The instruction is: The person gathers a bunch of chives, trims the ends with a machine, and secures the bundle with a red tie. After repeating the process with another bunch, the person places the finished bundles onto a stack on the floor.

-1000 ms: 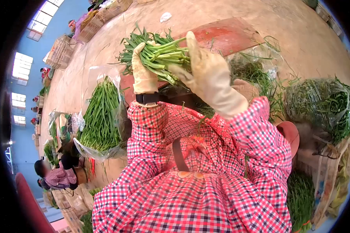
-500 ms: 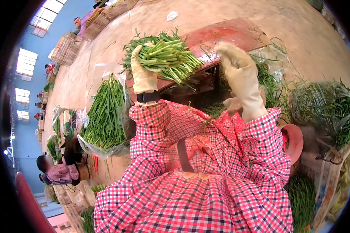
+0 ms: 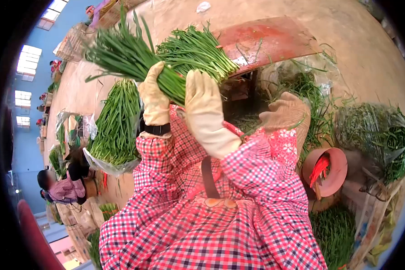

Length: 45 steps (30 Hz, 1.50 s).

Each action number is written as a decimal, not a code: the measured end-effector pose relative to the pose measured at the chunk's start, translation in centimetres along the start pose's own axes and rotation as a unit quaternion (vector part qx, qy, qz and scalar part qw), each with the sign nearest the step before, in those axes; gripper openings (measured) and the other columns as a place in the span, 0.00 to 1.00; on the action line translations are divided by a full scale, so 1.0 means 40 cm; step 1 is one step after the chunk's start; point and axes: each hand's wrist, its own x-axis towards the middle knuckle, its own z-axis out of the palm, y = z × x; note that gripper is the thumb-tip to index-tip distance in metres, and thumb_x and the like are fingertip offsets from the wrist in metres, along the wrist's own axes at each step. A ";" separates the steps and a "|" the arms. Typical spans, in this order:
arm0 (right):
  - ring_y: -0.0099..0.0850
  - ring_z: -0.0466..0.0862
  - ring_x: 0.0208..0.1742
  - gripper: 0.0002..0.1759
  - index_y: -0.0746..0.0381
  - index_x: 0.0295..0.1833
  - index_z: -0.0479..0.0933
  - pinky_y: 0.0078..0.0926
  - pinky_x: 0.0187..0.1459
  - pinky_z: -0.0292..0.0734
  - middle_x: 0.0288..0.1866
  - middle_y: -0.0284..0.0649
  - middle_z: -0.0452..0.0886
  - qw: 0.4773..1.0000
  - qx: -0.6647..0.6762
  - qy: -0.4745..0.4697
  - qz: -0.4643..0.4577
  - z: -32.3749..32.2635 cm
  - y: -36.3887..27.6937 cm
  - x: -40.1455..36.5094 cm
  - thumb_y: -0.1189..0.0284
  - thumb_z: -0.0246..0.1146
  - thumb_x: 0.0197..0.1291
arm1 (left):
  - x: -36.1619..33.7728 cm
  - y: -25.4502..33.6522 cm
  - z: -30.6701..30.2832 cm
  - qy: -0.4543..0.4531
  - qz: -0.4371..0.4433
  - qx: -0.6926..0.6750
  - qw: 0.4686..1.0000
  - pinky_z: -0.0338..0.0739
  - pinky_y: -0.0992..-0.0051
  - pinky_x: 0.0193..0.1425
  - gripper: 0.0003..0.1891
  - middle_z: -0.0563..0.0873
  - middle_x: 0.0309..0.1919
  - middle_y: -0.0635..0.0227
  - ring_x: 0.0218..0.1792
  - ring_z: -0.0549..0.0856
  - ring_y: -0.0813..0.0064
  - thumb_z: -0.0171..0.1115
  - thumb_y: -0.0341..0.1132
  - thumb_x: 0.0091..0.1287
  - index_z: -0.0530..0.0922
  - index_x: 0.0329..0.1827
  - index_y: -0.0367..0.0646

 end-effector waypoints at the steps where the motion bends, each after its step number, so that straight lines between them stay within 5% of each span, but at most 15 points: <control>1: 0.46 0.66 0.70 0.56 0.74 0.74 0.54 0.42 0.73 0.57 0.69 0.53 0.67 0.999 -0.032 -0.035 -0.001 0.043 -0.017 -0.009 0.55 0.72 0.45 | -0.025 0.015 -0.001 0.014 -0.004 -0.005 1.000 0.80 0.76 0.42 0.09 0.87 0.35 0.65 0.34 0.84 0.75 0.64 0.31 0.63 0.85 0.39 0.32; 2: 0.44 0.73 0.60 0.32 0.74 0.70 0.61 0.44 0.66 0.66 0.62 0.51 0.73 0.999 0.026 0.024 -0.010 0.067 -0.025 -0.009 0.75 0.54 0.58 | -0.018 0.004 -0.014 0.022 -0.009 0.001 1.000 0.80 0.77 0.42 0.09 0.87 0.35 0.66 0.34 0.84 0.75 0.65 0.31 0.63 0.86 0.39 0.33; 9: 0.36 0.78 0.33 0.26 0.74 0.63 0.68 0.33 0.33 0.76 0.35 0.40 0.77 0.985 0.104 0.133 -0.031 0.228 0.052 0.087 0.78 0.59 0.58 | 0.069 -0.037 0.025 0.100 -0.120 -0.078 0.985 0.83 0.72 0.47 0.15 0.86 0.40 0.63 0.38 0.86 0.69 0.66 0.23 0.58 0.80 0.50 0.36; 11: 0.43 0.83 0.47 0.49 0.65 0.71 0.61 0.37 0.45 0.79 0.51 0.50 0.81 0.996 0.086 0.002 0.003 0.217 0.087 0.115 0.66 0.76 0.42 | 0.142 -0.108 -0.018 -0.083 0.102 0.235 0.963 0.82 0.71 0.51 0.23 0.87 0.42 0.59 0.41 0.87 0.65 0.60 0.17 0.57 0.79 0.56 0.45; 14: 0.46 0.85 0.45 0.41 0.61 0.65 0.67 0.38 0.47 0.80 0.46 0.49 0.84 0.964 0.139 -0.194 0.121 0.151 0.136 0.197 0.64 0.75 0.45 | 0.188 -0.136 0.015 -0.165 0.312 0.459 0.815 0.81 0.68 0.55 0.29 0.86 0.44 0.55 0.46 0.87 0.58 0.55 0.14 0.57 0.76 0.61 0.51; 18: 0.41 0.85 0.48 0.34 0.60 0.64 0.70 0.34 0.50 0.80 0.46 0.47 0.86 0.965 0.016 -0.250 0.073 0.306 0.251 0.291 0.60 0.72 0.55 | 0.259 -0.093 0.110 -0.205 0.068 0.650 0.728 0.78 0.65 0.62 0.26 0.82 0.54 0.51 0.57 0.82 0.58 0.57 0.31 0.68 0.68 0.70 0.57; 20: 0.36 0.86 0.45 0.29 0.61 0.61 0.74 0.30 0.49 0.79 0.43 0.43 0.86 0.946 0.100 -0.287 0.115 0.179 0.241 0.341 0.61 0.72 0.56 | 0.347 -0.221 0.107 -0.254 0.042 0.186 0.948 0.80 0.72 0.53 0.23 0.87 0.46 0.58 0.46 0.85 0.68 0.51 0.22 0.69 0.74 0.67 0.48; 22: 0.30 0.84 0.41 0.24 0.61 0.56 0.78 0.28 0.47 0.77 0.40 0.39 0.86 0.896 0.320 -0.282 0.124 0.154 0.274 0.353 0.63 0.72 0.56 | 0.283 -0.089 0.122 -0.258 0.161 0.422 0.854 0.78 0.71 0.58 0.27 0.86 0.48 0.55 0.50 0.85 0.68 0.47 0.14 0.66 0.74 0.66 0.47; 24: 0.25 0.80 0.36 0.20 0.61 0.51 0.81 0.27 0.42 0.74 0.37 0.36 0.85 0.878 0.354 -0.284 0.151 0.199 0.298 0.345 0.65 0.73 0.56 | 0.317 -0.141 0.099 -0.317 0.127 0.244 0.908 0.80 0.69 0.54 0.24 0.86 0.48 0.58 0.47 0.86 0.67 0.53 0.20 0.67 0.75 0.66 0.48; 27: 0.24 0.78 0.32 0.16 0.61 0.46 0.83 0.26 0.37 0.73 0.32 0.34 0.84 0.846 0.396 -0.298 0.198 0.203 0.294 0.327 0.65 0.73 0.54 | 0.326 -0.120 0.100 -0.215 -0.266 0.039 0.939 0.78 0.67 0.49 0.18 0.85 0.51 0.66 0.45 0.85 0.69 0.50 0.38 0.75 0.75 0.66 0.52; 31: 0.23 0.79 0.27 0.17 0.63 0.40 0.84 0.24 0.31 0.74 0.29 0.34 0.84 0.770 0.444 -0.345 0.302 0.214 0.289 0.335 0.63 0.75 0.51 | 0.328 -0.140 -0.027 -0.309 -0.234 0.065 0.920 0.76 0.61 0.65 0.40 0.65 0.67 0.36 0.60 0.78 0.49 0.61 0.56 0.68 0.60 0.75 0.41; 34: 0.21 0.78 0.25 0.15 0.63 0.37 0.86 0.25 0.28 0.73 0.27 0.34 0.84 0.773 0.431 -0.341 0.317 0.260 0.316 0.349 0.64 0.77 0.48 | 0.335 -0.120 -0.077 -0.310 -0.265 0.149 0.901 0.81 0.68 0.56 0.31 0.83 0.53 0.47 0.50 0.86 0.62 0.61 0.53 0.68 0.74 0.63 0.36; 38: 0.20 0.78 0.25 0.15 0.62 0.36 0.86 0.24 0.27 0.72 0.26 0.33 0.85 0.792 0.407 -0.354 0.285 0.266 0.331 0.360 0.63 0.78 0.47 | 0.292 -0.128 -0.039 -0.281 -0.185 0.411 0.847 0.82 0.72 0.49 0.19 0.89 0.41 0.63 0.41 0.88 0.69 0.59 0.48 0.69 0.84 0.48 0.40; 41: 0.21 0.80 0.26 0.15 0.62 0.36 0.86 0.24 0.29 0.74 0.27 0.33 0.85 0.790 0.427 -0.336 0.284 0.249 0.322 0.352 0.64 0.78 0.47 | 0.254 -0.179 -0.030 -0.310 0.145 0.565 0.751 0.81 0.70 0.50 0.15 0.88 0.44 0.60 0.45 0.87 0.64 0.59 0.41 0.67 0.83 0.51 0.44; 45: 0.21 0.82 0.28 0.15 0.63 0.38 0.85 0.22 0.31 0.77 0.29 0.34 0.85 0.749 0.509 -0.303 0.297 0.241 0.322 0.340 0.65 0.77 0.49 | 0.277 -0.272 -0.024 -0.371 0.315 0.575 0.657 0.79 0.63 0.52 0.15 0.86 0.41 0.56 0.45 0.84 0.56 0.62 0.36 0.63 0.81 0.52 0.44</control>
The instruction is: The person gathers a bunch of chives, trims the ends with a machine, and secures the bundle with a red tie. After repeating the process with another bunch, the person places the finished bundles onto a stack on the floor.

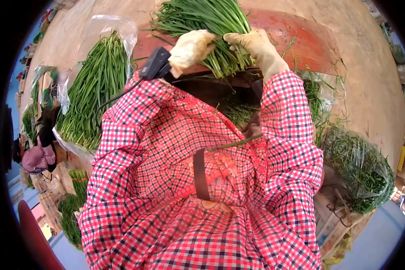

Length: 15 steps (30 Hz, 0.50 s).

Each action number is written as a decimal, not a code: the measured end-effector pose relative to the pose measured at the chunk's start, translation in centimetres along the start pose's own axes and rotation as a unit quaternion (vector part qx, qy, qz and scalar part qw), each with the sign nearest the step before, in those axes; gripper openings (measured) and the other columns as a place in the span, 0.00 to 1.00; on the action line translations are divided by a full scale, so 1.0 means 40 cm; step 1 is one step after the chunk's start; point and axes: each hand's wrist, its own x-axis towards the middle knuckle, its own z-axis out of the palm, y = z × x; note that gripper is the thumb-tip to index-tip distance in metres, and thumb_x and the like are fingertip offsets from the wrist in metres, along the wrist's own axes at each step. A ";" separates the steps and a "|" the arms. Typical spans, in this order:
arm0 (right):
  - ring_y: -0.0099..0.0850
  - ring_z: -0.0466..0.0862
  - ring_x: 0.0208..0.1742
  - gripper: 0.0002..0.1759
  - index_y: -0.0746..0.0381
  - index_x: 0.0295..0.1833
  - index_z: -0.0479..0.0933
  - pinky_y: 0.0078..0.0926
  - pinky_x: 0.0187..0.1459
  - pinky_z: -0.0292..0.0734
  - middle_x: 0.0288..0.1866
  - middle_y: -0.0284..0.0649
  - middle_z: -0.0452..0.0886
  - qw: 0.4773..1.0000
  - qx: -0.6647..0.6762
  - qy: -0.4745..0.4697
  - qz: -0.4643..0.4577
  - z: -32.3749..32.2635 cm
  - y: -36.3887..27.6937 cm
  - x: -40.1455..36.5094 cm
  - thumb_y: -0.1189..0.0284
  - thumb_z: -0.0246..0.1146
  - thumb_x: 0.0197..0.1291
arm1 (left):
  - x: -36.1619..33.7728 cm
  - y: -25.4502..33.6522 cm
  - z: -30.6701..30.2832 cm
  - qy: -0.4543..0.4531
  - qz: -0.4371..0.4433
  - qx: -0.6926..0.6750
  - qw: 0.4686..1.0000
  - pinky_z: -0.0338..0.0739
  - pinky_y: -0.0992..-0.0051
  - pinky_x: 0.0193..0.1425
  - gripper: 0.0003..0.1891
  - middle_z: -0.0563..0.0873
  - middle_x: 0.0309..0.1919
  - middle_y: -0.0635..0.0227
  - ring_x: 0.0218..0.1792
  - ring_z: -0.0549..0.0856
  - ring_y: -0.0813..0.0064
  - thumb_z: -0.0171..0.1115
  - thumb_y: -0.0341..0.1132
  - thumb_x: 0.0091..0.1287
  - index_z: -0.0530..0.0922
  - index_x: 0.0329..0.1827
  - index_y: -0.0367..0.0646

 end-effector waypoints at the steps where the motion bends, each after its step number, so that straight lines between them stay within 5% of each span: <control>1: 0.21 0.82 0.28 0.14 0.63 0.39 0.84 0.20 0.31 0.77 0.30 0.34 0.85 1.000 -0.001 -0.002 -0.002 0.000 -0.010 -0.010 0.67 0.76 0.50 | -0.005 -0.071 0.066 0.012 0.068 -0.069 0.995 0.79 0.63 0.51 0.15 0.86 0.40 0.55 0.45 0.84 0.55 0.62 0.34 0.62 0.82 0.51 0.43; 4: 0.21 0.82 0.28 0.14 0.64 0.40 0.83 0.18 0.31 0.78 0.31 0.34 0.84 1.000 -0.019 0.019 0.005 0.001 -0.015 -0.025 0.68 0.75 0.52 | 0.014 -0.115 0.106 0.037 0.185 -0.038 0.981 0.79 0.64 0.42 0.09 0.83 0.32 0.57 0.38 0.84 0.56 0.62 0.31 0.55 0.80 0.40 0.43; 5: 0.21 0.82 0.28 0.14 0.64 0.40 0.82 0.18 0.31 0.77 0.31 0.34 0.84 0.999 -0.027 0.031 0.009 0.000 -0.013 -0.024 0.67 0.75 0.52 | 0.025 -0.109 0.109 0.080 0.209 -0.043 0.974 0.78 0.64 0.35 0.05 0.82 0.26 0.59 0.32 0.83 0.57 0.62 0.29 0.50 0.78 0.30 0.42; 7: 0.21 0.82 0.28 0.15 0.64 0.41 0.83 0.18 0.30 0.77 0.31 0.34 0.85 0.998 -0.064 0.026 -0.002 -0.006 -0.010 -0.021 0.66 0.76 0.52 | 0.036 -0.093 0.101 0.107 0.212 -0.013 0.971 0.77 0.65 0.29 0.02 0.80 0.20 0.60 0.27 0.83 0.58 0.62 0.27 0.46 0.77 0.20 0.42; 9: 0.21 0.83 0.28 0.16 0.64 0.41 0.83 0.18 0.30 0.77 0.31 0.34 0.85 0.997 -0.077 0.025 -0.005 -0.008 -0.013 -0.024 0.65 0.76 0.51 | 0.035 -0.070 0.079 0.076 0.170 0.059 0.981 0.79 0.64 0.31 0.01 0.81 0.21 0.60 0.29 0.84 0.57 0.61 0.27 0.48 0.79 0.21 0.43; 12: 0.21 0.83 0.29 0.17 0.64 0.41 0.83 0.18 0.31 0.77 0.31 0.35 0.85 0.998 -0.058 0.027 0.004 -0.005 -0.021 -0.035 0.64 0.76 0.51 | 0.039 -0.049 0.052 -0.052 0.085 0.113 0.988 0.79 0.64 0.45 0.14 0.84 0.37 0.58 0.41 0.84 0.58 0.62 0.30 0.57 0.83 0.46 0.46; 15: 0.21 0.83 0.30 0.18 0.65 0.41 0.83 0.19 0.31 0.78 0.32 0.35 0.85 0.999 -0.028 0.017 0.010 -0.011 -0.023 -0.036 0.64 0.76 0.51 | 0.040 -0.077 0.079 0.070 0.093 0.054 0.992 0.81 0.64 0.39 0.05 0.84 0.27 0.59 0.35 0.86 0.58 0.59 0.27 0.53 0.82 0.30 0.44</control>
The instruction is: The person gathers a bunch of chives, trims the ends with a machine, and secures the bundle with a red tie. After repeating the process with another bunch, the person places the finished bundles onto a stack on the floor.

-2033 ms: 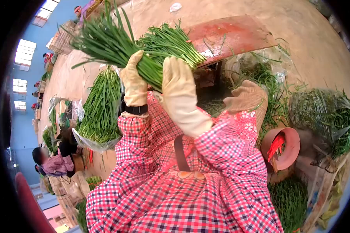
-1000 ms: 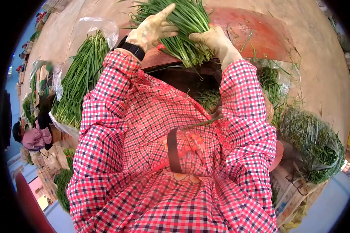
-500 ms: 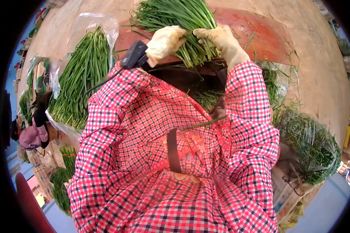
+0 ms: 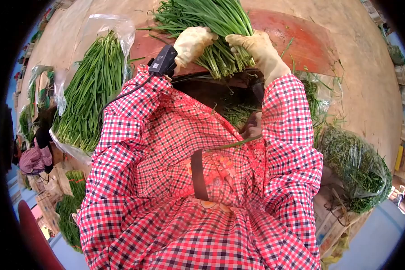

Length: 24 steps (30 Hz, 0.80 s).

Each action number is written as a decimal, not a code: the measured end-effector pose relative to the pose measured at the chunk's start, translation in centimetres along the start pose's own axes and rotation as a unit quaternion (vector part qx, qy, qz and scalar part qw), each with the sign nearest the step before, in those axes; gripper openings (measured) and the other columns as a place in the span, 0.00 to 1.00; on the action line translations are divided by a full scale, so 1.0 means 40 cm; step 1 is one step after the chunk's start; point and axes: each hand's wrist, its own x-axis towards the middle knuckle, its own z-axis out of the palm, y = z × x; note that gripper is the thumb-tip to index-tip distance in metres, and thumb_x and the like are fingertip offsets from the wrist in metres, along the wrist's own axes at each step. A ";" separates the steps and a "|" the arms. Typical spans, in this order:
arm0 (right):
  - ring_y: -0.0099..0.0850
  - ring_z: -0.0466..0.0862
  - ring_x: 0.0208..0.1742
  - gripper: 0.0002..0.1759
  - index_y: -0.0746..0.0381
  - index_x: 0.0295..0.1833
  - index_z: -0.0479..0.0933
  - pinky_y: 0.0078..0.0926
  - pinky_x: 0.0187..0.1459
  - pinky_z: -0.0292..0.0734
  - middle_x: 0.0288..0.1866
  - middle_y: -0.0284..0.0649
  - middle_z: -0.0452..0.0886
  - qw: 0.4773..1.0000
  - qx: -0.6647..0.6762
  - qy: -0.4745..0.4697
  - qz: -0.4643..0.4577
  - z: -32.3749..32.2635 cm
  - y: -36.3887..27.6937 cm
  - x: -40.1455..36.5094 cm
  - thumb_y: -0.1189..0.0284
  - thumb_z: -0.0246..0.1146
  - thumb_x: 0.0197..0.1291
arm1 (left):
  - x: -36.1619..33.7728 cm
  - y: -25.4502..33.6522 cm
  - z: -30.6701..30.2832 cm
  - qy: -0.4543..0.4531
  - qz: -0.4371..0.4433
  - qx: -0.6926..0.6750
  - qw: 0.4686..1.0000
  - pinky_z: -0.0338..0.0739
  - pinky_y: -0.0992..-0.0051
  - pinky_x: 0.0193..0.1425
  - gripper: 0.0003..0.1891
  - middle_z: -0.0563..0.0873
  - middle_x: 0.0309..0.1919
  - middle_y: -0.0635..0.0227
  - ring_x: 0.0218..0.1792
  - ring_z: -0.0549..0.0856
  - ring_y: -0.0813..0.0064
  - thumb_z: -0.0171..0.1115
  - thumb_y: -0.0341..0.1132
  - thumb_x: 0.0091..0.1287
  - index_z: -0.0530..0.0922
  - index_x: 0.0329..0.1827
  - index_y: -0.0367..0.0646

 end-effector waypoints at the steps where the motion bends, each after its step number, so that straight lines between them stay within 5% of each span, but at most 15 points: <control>1: 0.21 0.83 0.30 0.18 0.65 0.41 0.83 0.19 0.31 0.78 0.32 0.35 0.85 1.000 0.015 -0.004 -0.001 0.000 -0.002 -0.005 0.64 0.76 0.51 | -0.001 0.001 -0.016 -0.030 -0.025 0.011 0.999 0.81 0.64 0.41 0.07 0.85 0.31 0.59 0.38 0.86 0.59 0.60 0.29 0.57 0.84 0.37 0.46; 4: 0.21 0.83 0.30 0.18 0.65 0.42 0.83 0.20 0.31 0.78 0.32 0.35 0.85 1.000 0.024 -0.005 0.002 0.001 -0.009 -0.013 0.65 0.76 0.51 | 0.001 -0.009 -0.063 -0.100 -0.055 -0.032 0.993 0.79 0.64 0.46 0.11 0.85 0.40 0.62 0.43 0.84 0.58 0.64 0.34 0.62 0.83 0.48 0.49; 9: 0.21 0.82 0.29 0.18 0.65 0.44 0.82 0.20 0.31 0.78 0.33 0.34 0.84 1.000 0.013 0.005 -0.005 0.015 0.028 -0.003 0.67 0.76 0.51 | -0.039 -0.012 -0.068 -0.049 -0.013 -0.041 0.998 0.78 0.62 0.42 0.11 0.83 0.32 0.62 0.38 0.83 0.58 0.66 0.34 0.61 0.83 0.47 0.50; 19: 0.20 0.81 0.30 0.18 0.65 0.48 0.82 0.22 0.33 0.76 0.34 0.34 0.84 0.996 -0.082 0.042 -0.002 0.058 0.121 0.020 0.66 0.74 0.55 | -0.100 0.006 0.004 -0.023 -0.057 -0.126 0.990 0.79 0.64 0.46 0.12 0.84 0.38 0.62 0.41 0.84 0.58 0.66 0.31 0.61 0.84 0.47 0.48; 22: 0.26 0.84 0.36 0.23 0.66 0.51 0.81 0.25 0.39 0.78 0.37 0.38 0.86 0.986 -0.151 0.067 0.019 0.071 0.109 0.015 0.64 0.74 0.54 | -0.108 0.024 -0.014 -0.022 -0.096 -0.160 0.982 0.80 0.66 0.49 0.12 0.86 0.41 0.61 0.43 0.84 0.58 0.65 0.31 0.62 0.84 0.48 0.46; 24: 0.39 0.84 0.49 0.33 0.67 0.55 0.78 0.33 0.52 0.77 0.47 0.49 0.85 0.943 -0.321 0.087 0.029 0.087 0.081 -0.002 0.52 0.72 0.54 | -0.108 0.024 -0.021 -0.003 -0.103 -0.184 0.978 0.80 0.67 0.50 0.12 0.86 0.42 0.60 0.44 0.85 0.58 0.65 0.30 0.62 0.84 0.48 0.45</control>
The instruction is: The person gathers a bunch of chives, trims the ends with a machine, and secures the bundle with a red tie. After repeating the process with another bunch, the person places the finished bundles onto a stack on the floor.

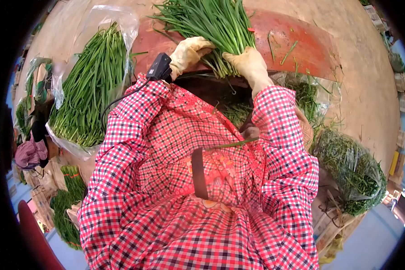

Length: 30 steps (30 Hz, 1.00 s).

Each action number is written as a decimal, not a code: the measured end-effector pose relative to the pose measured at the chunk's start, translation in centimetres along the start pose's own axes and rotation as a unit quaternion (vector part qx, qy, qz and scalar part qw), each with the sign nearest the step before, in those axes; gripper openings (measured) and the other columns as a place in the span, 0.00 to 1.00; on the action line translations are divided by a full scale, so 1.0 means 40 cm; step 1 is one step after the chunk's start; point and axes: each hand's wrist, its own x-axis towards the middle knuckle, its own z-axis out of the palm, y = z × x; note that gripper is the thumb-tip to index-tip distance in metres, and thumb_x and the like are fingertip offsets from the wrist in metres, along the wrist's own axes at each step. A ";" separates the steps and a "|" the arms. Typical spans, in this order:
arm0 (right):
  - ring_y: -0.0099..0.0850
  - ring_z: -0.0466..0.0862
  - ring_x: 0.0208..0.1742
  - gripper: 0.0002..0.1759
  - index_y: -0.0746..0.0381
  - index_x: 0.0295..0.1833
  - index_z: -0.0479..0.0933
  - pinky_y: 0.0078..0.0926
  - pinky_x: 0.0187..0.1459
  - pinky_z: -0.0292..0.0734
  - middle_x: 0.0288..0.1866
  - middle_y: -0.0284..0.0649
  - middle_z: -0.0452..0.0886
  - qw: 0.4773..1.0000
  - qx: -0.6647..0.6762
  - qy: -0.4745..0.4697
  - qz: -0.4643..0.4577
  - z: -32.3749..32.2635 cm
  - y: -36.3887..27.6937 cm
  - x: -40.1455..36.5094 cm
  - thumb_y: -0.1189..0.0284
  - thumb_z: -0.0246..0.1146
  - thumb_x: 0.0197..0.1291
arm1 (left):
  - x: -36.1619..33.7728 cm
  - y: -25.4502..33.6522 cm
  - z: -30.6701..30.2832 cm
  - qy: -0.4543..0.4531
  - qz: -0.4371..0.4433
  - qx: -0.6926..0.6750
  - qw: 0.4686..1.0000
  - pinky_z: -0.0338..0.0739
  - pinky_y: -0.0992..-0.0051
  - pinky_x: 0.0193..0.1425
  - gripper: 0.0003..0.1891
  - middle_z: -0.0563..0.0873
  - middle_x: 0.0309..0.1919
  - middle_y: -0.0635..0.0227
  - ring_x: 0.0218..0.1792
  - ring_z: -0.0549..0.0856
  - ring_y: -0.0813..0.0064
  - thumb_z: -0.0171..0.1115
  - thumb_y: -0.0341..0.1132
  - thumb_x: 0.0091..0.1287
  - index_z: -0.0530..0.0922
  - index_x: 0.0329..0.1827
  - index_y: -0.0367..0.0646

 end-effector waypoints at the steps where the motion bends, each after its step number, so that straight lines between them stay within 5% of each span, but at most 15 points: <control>1: 0.42 0.83 0.52 0.35 0.67 0.56 0.77 0.34 0.55 0.75 0.49 0.51 0.84 0.999 -0.042 -0.001 0.027 -0.003 -0.018 -0.010 0.49 0.70 0.53 | -0.007 0.002 -0.004 0.018 0.008 -0.016 1.000 0.80 0.67 0.50 0.12 0.87 0.42 0.60 0.45 0.85 0.58 0.65 0.30 0.62 0.84 0.49 0.45; 6: 0.46 0.82 0.55 0.39 0.65 0.58 0.78 0.36 0.56 0.75 0.51 0.53 0.83 0.994 -0.101 -0.010 0.031 0.002 -0.013 0.011 0.43 0.68 0.52 | -0.037 0.034 -0.081 0.011 -0.015 -0.022 1.000 0.82 0.68 0.47 0.12 0.88 0.43 0.61 0.44 0.86 0.60 0.64 0.31 0.64 0.84 0.50 0.45; 10: 0.47 0.81 0.58 0.46 0.75 0.57 0.75 0.37 0.59 0.74 0.54 0.59 0.81 0.999 -0.014 -0.045 0.015 0.005 0.056 0.084 0.42 0.70 0.48 | -0.054 -0.003 -0.121 0.044 0.054 0.091 0.993 0.82 0.68 0.47 0.24 0.88 0.45 0.65 0.43 0.87 0.63 0.65 0.29 0.62 0.77 0.63 0.54; 14: 0.46 0.83 0.54 0.38 0.66 0.54 0.79 0.38 0.55 0.76 0.49 0.54 0.84 0.999 -0.044 -0.023 0.010 -0.005 0.030 0.046 0.43 0.68 0.52 | -0.034 0.053 -0.175 0.012 0.063 0.218 0.974 0.71 0.64 0.67 0.41 0.76 0.65 0.66 0.62 0.77 0.65 0.71 0.34 0.56 0.63 0.74 0.54; 20: 0.48 0.83 0.53 0.35 0.64 0.53 0.81 0.39 0.54 0.76 0.48 0.55 0.84 0.994 -0.099 -0.034 0.009 -0.022 -0.007 0.016 0.45 0.67 0.53 | 0.040 0.078 -0.133 -0.057 0.145 0.392 0.907 0.55 0.56 0.77 0.34 0.63 0.75 0.66 0.76 0.61 0.66 0.52 0.36 0.67 0.56 0.77 0.56; 21: 0.48 0.83 0.52 0.35 0.66 0.51 0.81 0.39 0.54 0.77 0.48 0.56 0.84 0.995 -0.090 -0.035 -0.005 -0.023 0.009 0.033 0.44 0.67 0.51 | 0.057 0.081 -0.124 -0.080 0.139 0.423 0.892 0.51 0.53 0.78 0.31 0.60 0.77 0.67 0.77 0.59 0.65 0.42 0.35 0.70 0.54 0.78 0.57; 22: 0.48 0.84 0.52 0.36 0.68 0.49 0.82 0.39 0.55 0.77 0.49 0.56 0.84 0.996 -0.080 -0.035 -0.021 -0.029 0.006 0.049 0.44 0.68 0.50 | 0.073 0.055 -0.096 -0.091 0.166 0.674 0.714 0.48 0.53 0.79 0.31 0.57 0.78 0.67 0.77 0.57 0.66 0.42 0.37 0.70 0.53 0.78 0.60; 24: 0.49 0.84 0.51 0.36 0.68 0.48 0.82 0.40 0.54 0.77 0.47 0.58 0.84 0.995 -0.099 -0.022 -0.017 -0.035 -0.010 0.025 0.45 0.67 0.49 | 0.105 0.094 -0.096 -0.119 0.137 0.472 0.863 0.45 0.53 0.81 0.30 0.55 0.78 0.68 0.78 0.56 0.66 0.41 0.40 0.71 0.52 0.78 0.63; 27: 0.50 0.83 0.53 0.37 0.68 0.50 0.80 0.42 0.54 0.77 0.48 0.58 0.83 0.988 -0.153 -0.022 0.023 -0.035 -0.038 -0.010 0.43 0.66 0.51 | 0.146 0.072 -0.051 -0.092 0.204 0.516 0.827 0.44 0.52 0.80 0.29 0.56 0.78 0.69 0.78 0.55 0.70 0.41 0.41 0.71 0.54 0.77 0.62; 28: 0.51 0.82 0.53 0.39 0.68 0.52 0.77 0.43 0.54 0.77 0.48 0.59 0.83 0.984 -0.178 -0.022 0.022 -0.030 -0.040 -0.011 0.42 0.66 0.52 | 0.153 0.099 -0.072 -0.120 0.194 0.392 0.891 0.44 0.50 0.79 0.30 0.57 0.78 0.70 0.78 0.55 0.70 0.41 0.40 0.71 0.54 0.77 0.61; 30: 0.51 0.82 0.53 0.39 0.71 0.51 0.77 0.43 0.54 0.77 0.49 0.59 0.82 0.984 -0.171 -0.045 0.006 -0.031 -0.033 -0.005 0.42 0.66 0.53 | 0.174 0.077 -0.055 -0.113 0.232 0.375 0.890 0.44 0.48 0.78 0.30 0.57 0.78 0.71 0.78 0.56 0.70 0.40 0.37 0.70 0.53 0.78 0.60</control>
